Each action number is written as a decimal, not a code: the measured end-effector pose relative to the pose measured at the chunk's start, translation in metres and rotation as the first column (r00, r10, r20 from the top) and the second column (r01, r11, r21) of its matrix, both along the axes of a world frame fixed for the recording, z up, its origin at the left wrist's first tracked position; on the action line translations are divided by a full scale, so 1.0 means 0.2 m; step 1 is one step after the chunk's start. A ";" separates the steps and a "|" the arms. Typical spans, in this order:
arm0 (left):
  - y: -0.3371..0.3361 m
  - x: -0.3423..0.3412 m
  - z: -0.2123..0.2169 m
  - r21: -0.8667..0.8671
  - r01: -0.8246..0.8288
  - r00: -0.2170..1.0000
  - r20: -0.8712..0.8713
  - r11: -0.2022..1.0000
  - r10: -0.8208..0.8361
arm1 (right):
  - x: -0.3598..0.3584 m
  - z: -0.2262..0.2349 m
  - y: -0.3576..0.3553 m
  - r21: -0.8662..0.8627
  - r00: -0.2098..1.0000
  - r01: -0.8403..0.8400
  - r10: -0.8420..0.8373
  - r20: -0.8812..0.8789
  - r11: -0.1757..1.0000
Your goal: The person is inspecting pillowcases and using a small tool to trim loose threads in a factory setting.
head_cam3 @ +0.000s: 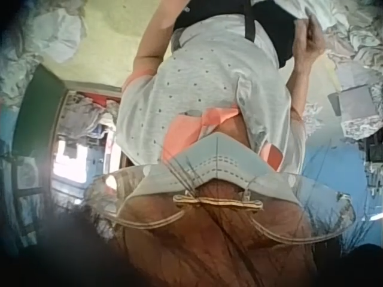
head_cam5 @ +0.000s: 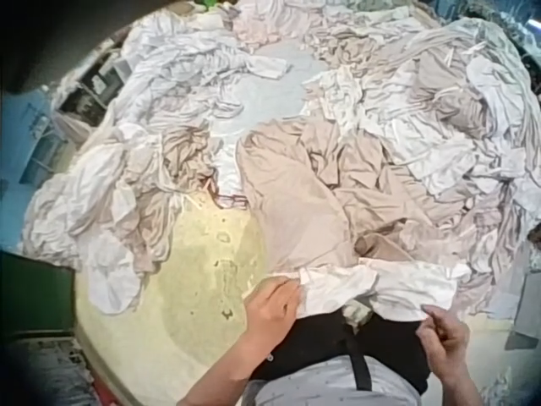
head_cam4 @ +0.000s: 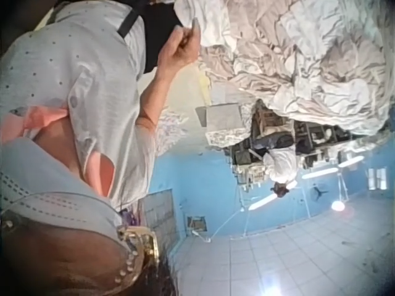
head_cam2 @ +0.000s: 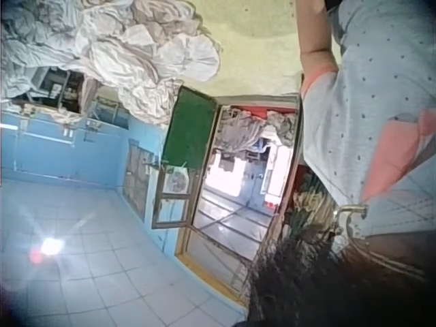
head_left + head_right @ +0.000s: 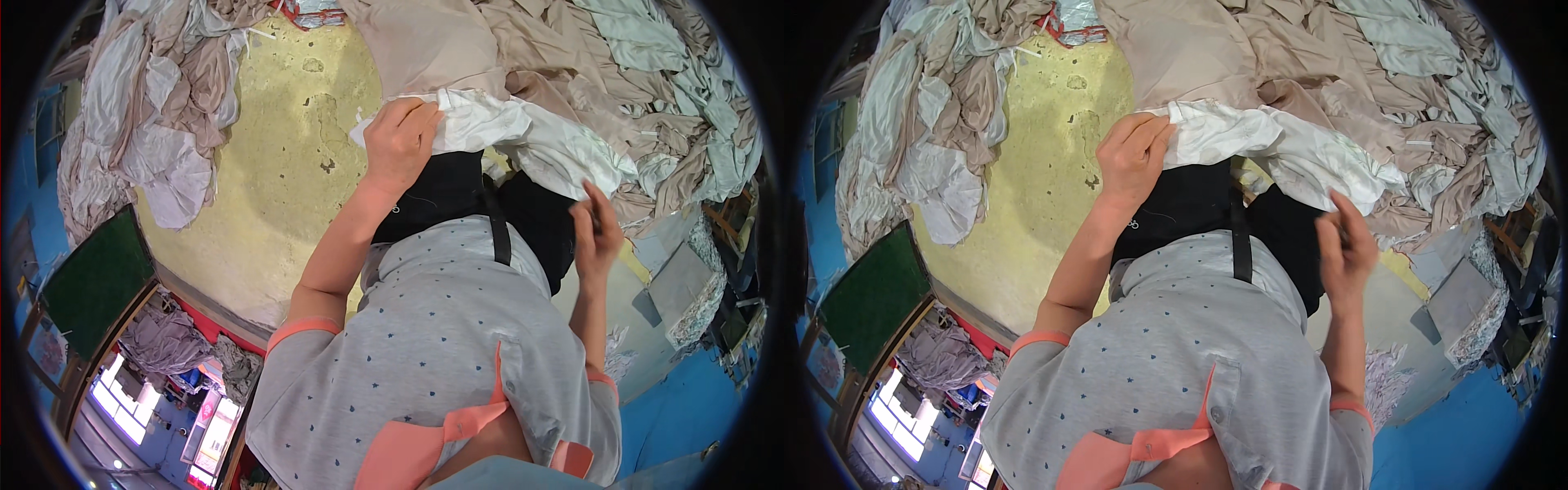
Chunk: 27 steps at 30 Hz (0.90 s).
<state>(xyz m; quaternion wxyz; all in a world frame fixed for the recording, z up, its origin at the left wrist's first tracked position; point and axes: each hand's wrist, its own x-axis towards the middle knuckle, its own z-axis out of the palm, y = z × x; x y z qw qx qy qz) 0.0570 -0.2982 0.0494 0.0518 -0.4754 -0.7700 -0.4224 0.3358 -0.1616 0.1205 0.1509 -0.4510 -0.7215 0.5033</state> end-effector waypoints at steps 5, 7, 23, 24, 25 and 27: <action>-0.02 0.02 0.00 -0.044 -0.096 0.973 0.209 0.994 0.103 | -0.54 0.01 -0.04 0.029 0.932 -0.352 0.353 -0.079 0.936; -0.03 0.01 0.00 -0.044 -0.104 0.953 0.282 0.994 0.113 | -0.65 0.00 -0.06 0.112 0.918 -0.385 0.393 -0.051 0.916; -0.09 0.06 -0.05 0.078 -0.250 0.533 0.843 0.965 0.070 | -0.79 -0.15 -0.11 0.445 0.905 -0.406 0.419 0.075 0.798; -0.09 0.05 -0.05 0.078 -0.255 0.529 0.846 0.964 0.071 | -0.79 -0.16 -0.11 0.429 0.926 -0.358 0.375 0.047 0.829; -0.09 0.05 -0.06 0.103 -0.217 0.604 0.796 0.971 0.051 | -0.80 -0.17 -0.11 0.433 0.920 -0.368 0.388 0.043 0.823; -0.09 0.05 -0.06 0.122 -0.178 0.672 0.740 0.976 0.030 | -0.82 -0.19 -0.10 0.270 0.939 -0.331 0.343 0.003 0.904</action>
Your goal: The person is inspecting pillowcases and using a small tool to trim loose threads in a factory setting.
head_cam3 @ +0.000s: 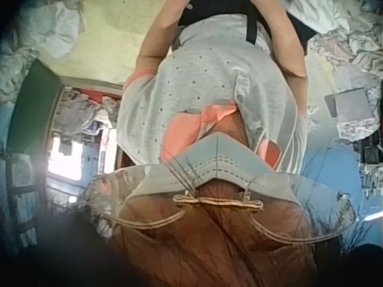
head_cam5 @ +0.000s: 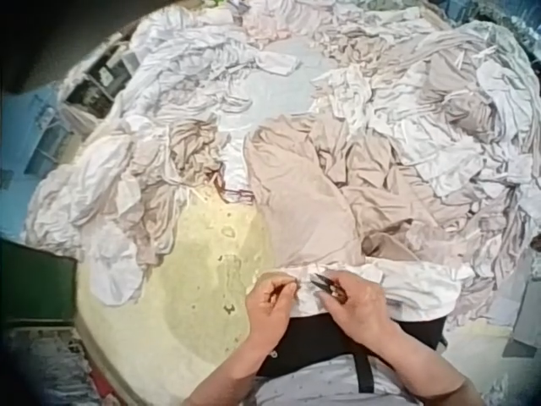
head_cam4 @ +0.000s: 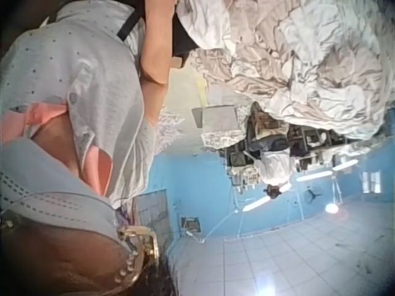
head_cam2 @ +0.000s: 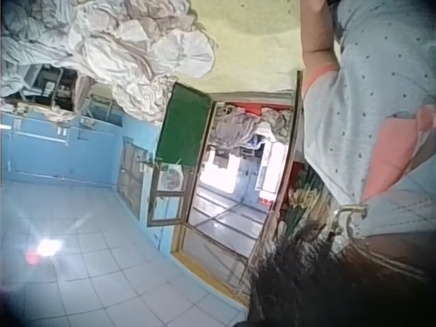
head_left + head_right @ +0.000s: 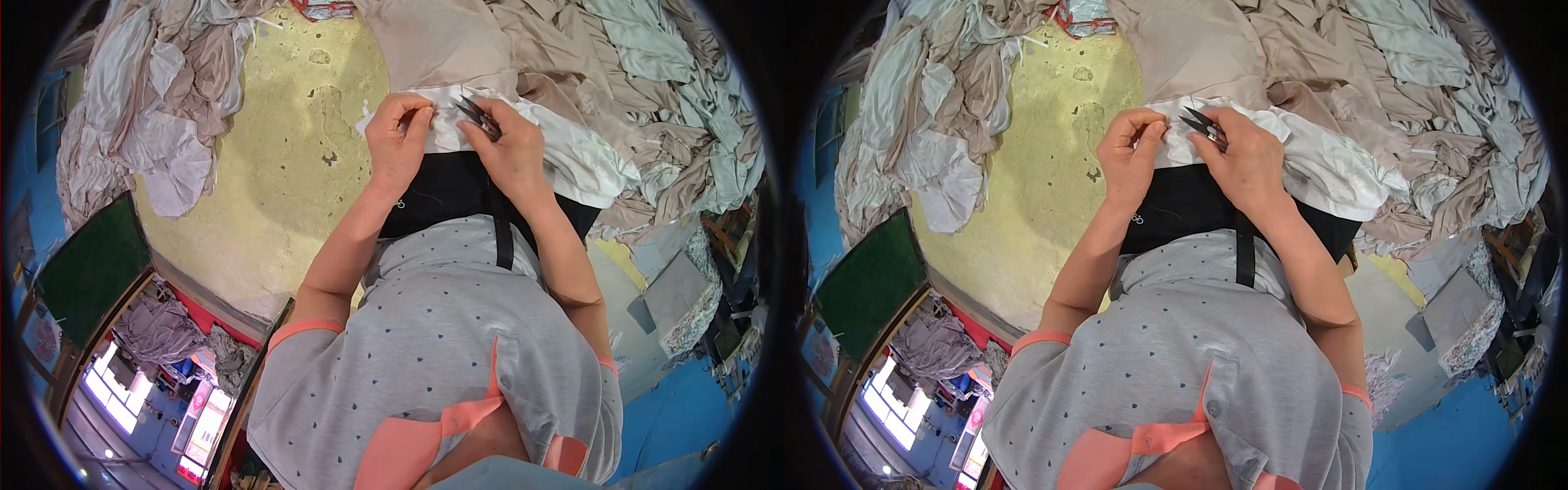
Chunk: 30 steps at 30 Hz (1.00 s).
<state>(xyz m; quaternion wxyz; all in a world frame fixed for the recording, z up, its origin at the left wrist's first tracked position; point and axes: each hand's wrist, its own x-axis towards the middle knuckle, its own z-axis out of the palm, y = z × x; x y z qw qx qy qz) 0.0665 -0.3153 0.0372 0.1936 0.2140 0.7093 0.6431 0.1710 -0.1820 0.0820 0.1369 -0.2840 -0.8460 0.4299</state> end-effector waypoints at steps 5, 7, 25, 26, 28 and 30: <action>0.01 0.01 0.05 -0.064 0.003 0.990 -0.141 0.998 -0.012 | -0.08 -0.06 0.00 0.023 0.997 -0.027 0.025 0.075 0.999; 0.02 0.01 0.07 -0.043 0.012 0.989 -0.143 0.999 -0.018 | -0.10 -0.07 0.00 0.011 0.995 -0.042 0.041 0.087 0.999; 0.09 0.00 0.06 -0.095 -0.010 0.945 -0.326 0.995 -0.022 | -0.06 -0.02 0.03 -0.609 0.989 -0.057 -0.039 -0.143 0.791; 0.08 0.00 0.06 -0.131 -0.013 0.966 -0.256 0.991 -0.022 | -0.05 -0.02 0.03 -0.537 0.996 -0.026 -0.027 -0.090 0.843; 0.06 0.00 0.05 -0.088 -0.013 0.992 -0.124 0.996 0.002 | -0.04 0.00 0.03 -0.459 0.999 0.002 -0.020 -0.034 0.889; 0.06 0.01 0.03 -0.055 -0.017 1.000 0.015 0.998 0.018 | -0.02 0.03 0.01 -0.116 0.997 -0.061 0.055 -0.056 0.991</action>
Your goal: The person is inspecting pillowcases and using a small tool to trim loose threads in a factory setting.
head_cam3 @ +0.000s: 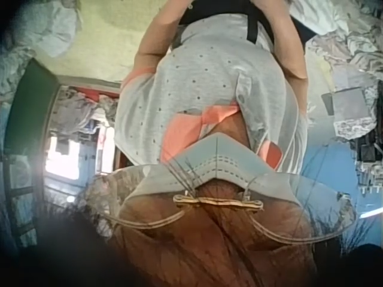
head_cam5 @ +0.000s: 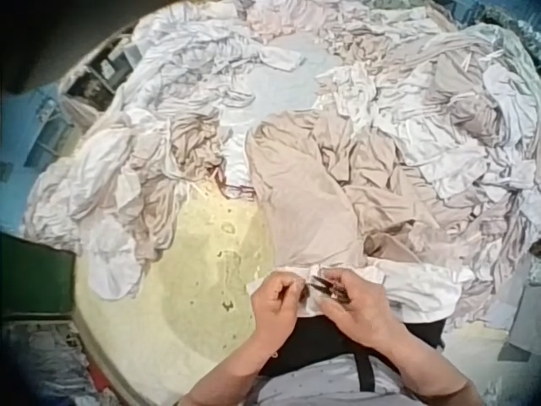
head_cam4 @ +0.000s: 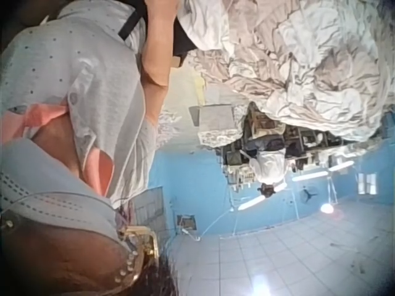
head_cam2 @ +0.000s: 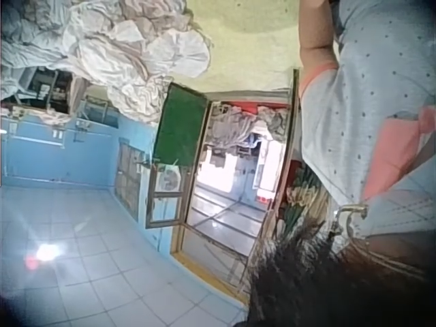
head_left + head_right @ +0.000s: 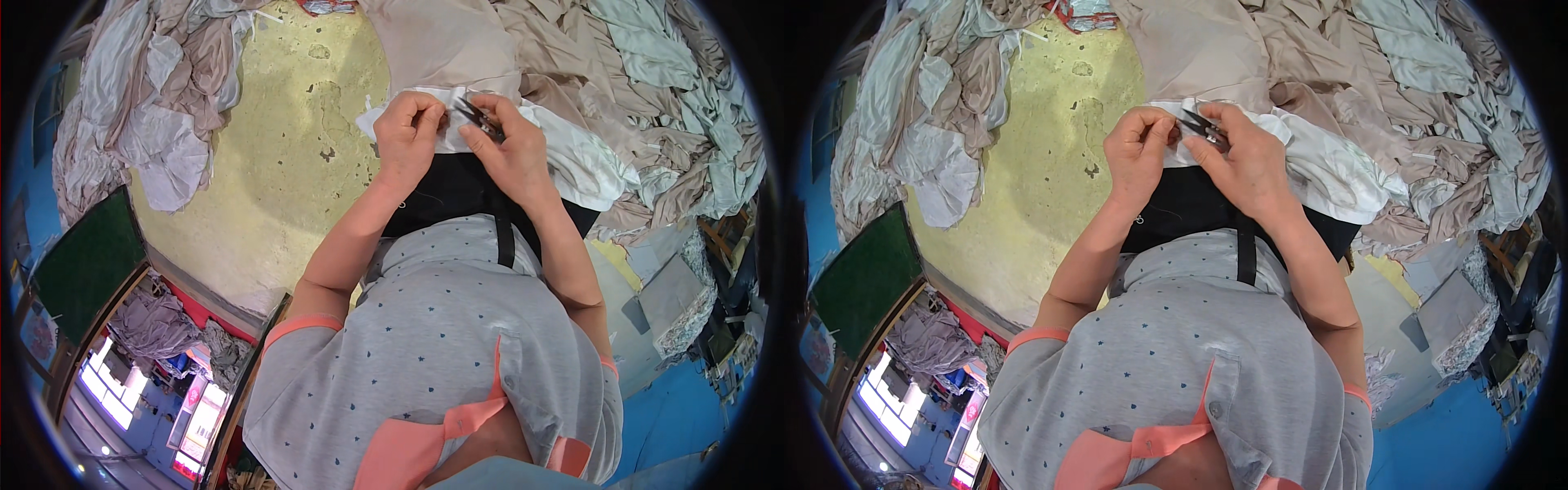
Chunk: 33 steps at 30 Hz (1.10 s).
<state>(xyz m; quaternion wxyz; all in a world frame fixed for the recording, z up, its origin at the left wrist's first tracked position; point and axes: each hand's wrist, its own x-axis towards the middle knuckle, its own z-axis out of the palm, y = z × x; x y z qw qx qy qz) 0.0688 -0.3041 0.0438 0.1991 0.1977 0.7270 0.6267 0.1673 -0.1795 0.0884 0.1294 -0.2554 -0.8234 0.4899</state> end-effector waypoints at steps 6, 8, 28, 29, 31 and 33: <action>-0.01 0.01 -0.03 0.120 -0.036 0.999 0.044 0.992 0.031 | 0.01 0.06 -0.02 0.437 0.988 -0.148 0.112 0.106 0.887; -0.01 0.01 -0.03 0.097 -0.017 1.000 -0.009 0.995 0.018 | 0.01 0.07 -0.03 0.456 0.986 -0.156 0.113 0.122 0.876; -0.09 -0.05 -0.04 0.063 -0.111 0.991 0.079 0.992 0.106 | -0.01 0.04 -0.01 0.507 0.994 -0.105 0.112 0.016 0.855; -0.15 -0.09 -0.05 0.015 -0.180 0.978 0.108 0.984 0.177 | 0.00 0.04 0.01 0.427 1.000 -0.029 0.028 0.010 0.904; -0.26 -0.22 -0.08 -0.194 -0.241 0.953 -0.230 0.951 0.195 | 0.01 0.04 0.07 0.341 0.999 0.043 -0.047 0.004 0.939; -0.35 -0.31 -0.12 -0.366 -0.359 0.835 -0.538 0.859 0.120 | 0.01 0.03 0.16 -0.018 0.975 0.110 -0.104 0.197 0.994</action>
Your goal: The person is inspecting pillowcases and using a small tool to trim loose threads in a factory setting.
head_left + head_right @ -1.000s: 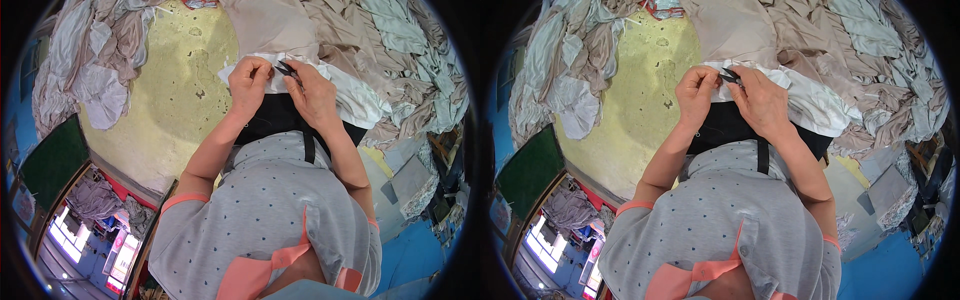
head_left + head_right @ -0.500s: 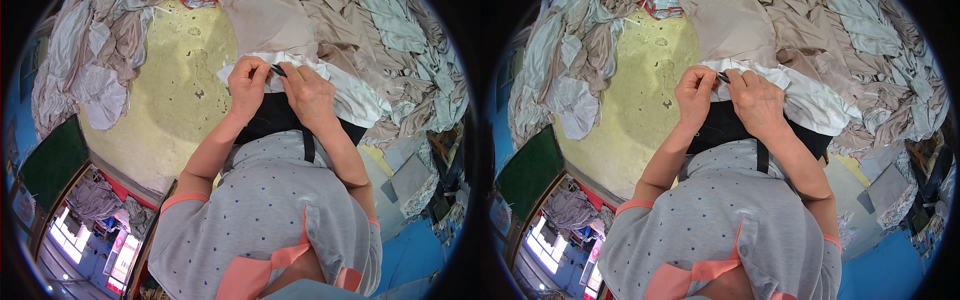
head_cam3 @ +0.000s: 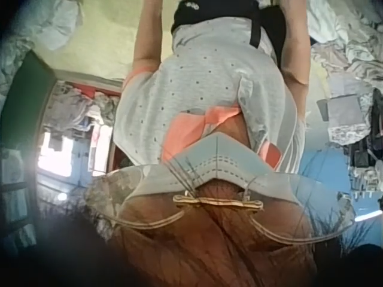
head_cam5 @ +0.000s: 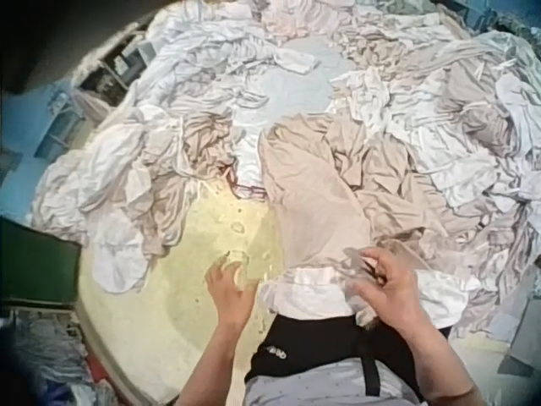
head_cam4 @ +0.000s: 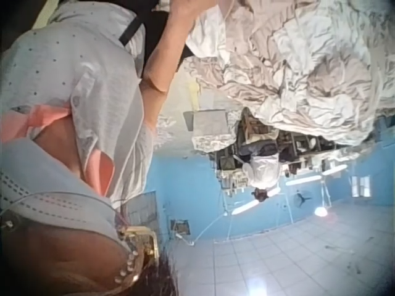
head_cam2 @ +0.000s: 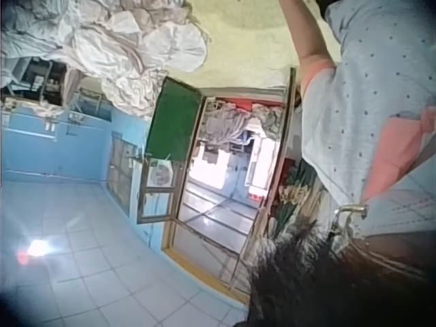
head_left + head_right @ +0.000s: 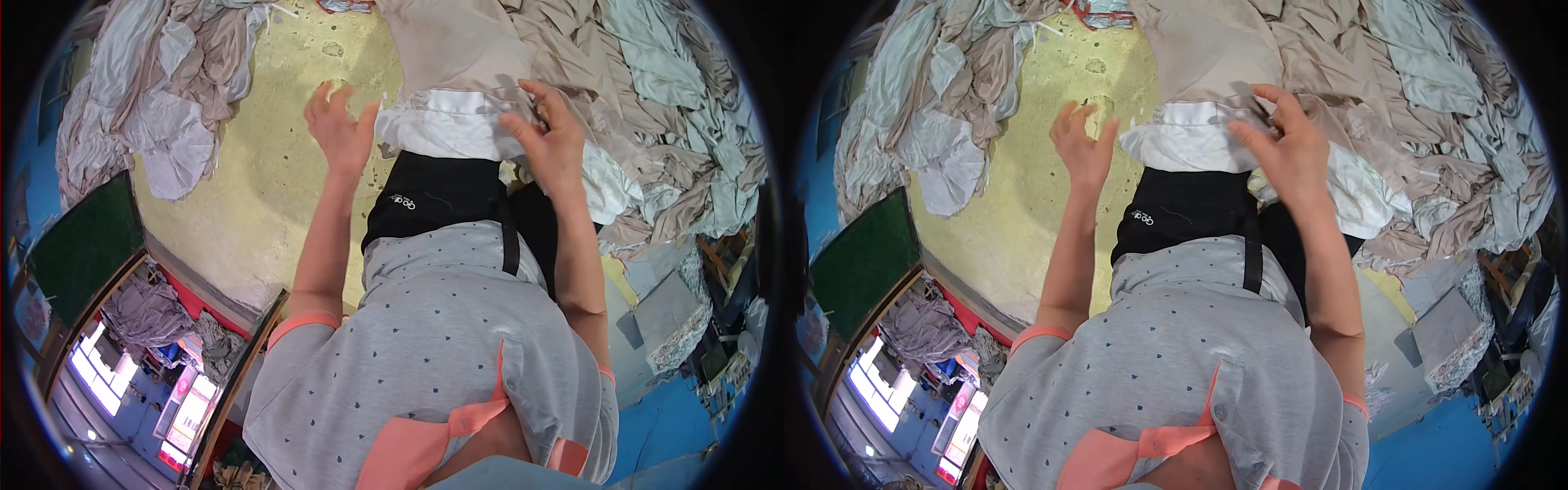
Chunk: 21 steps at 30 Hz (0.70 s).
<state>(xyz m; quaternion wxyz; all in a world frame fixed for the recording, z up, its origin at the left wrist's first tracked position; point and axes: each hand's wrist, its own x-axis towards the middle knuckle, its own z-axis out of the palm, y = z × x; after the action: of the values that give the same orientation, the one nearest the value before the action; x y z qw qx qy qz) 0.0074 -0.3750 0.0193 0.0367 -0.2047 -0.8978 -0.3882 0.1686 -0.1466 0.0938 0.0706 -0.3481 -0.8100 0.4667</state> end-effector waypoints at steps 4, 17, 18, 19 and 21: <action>-0.03 -0.11 -0.07 -0.214 0.241 0.971 0.048 0.947 -0.236 | -0.08 -0.08 0.11 -0.204 0.989 -0.147 0.144 -0.030 0.968; 0.13 -0.30 0.06 0.371 0.704 0.333 0.582 0.606 -0.742 | 0.12 0.15 0.30 -0.299 0.954 -0.162 0.072 -0.289 0.940; 0.11 -0.32 0.07 0.348 0.704 0.334 0.606 0.618 -0.722 | 0.15 0.16 0.34 -0.432 0.988 -0.003 -0.063 -0.138 0.902; 0.08 -0.34 0.08 0.345 0.639 0.315 0.698 0.687 -0.644 | 0.15 0.12 0.36 -0.403 0.983 -0.005 -0.069 -0.169 0.915; 0.04 -0.36 0.08 0.329 0.573 0.285 0.779 0.751 -0.559 | 0.15 0.03 0.41 -0.380 0.979 -0.017 -0.061 -0.192 0.925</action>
<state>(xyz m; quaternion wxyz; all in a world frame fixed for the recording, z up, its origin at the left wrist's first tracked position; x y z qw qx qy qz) -0.0650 -0.3664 0.0354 -0.5424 -0.2940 -0.6678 -0.4165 0.1983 -0.0643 0.0989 0.0884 -0.3156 -0.6890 0.6464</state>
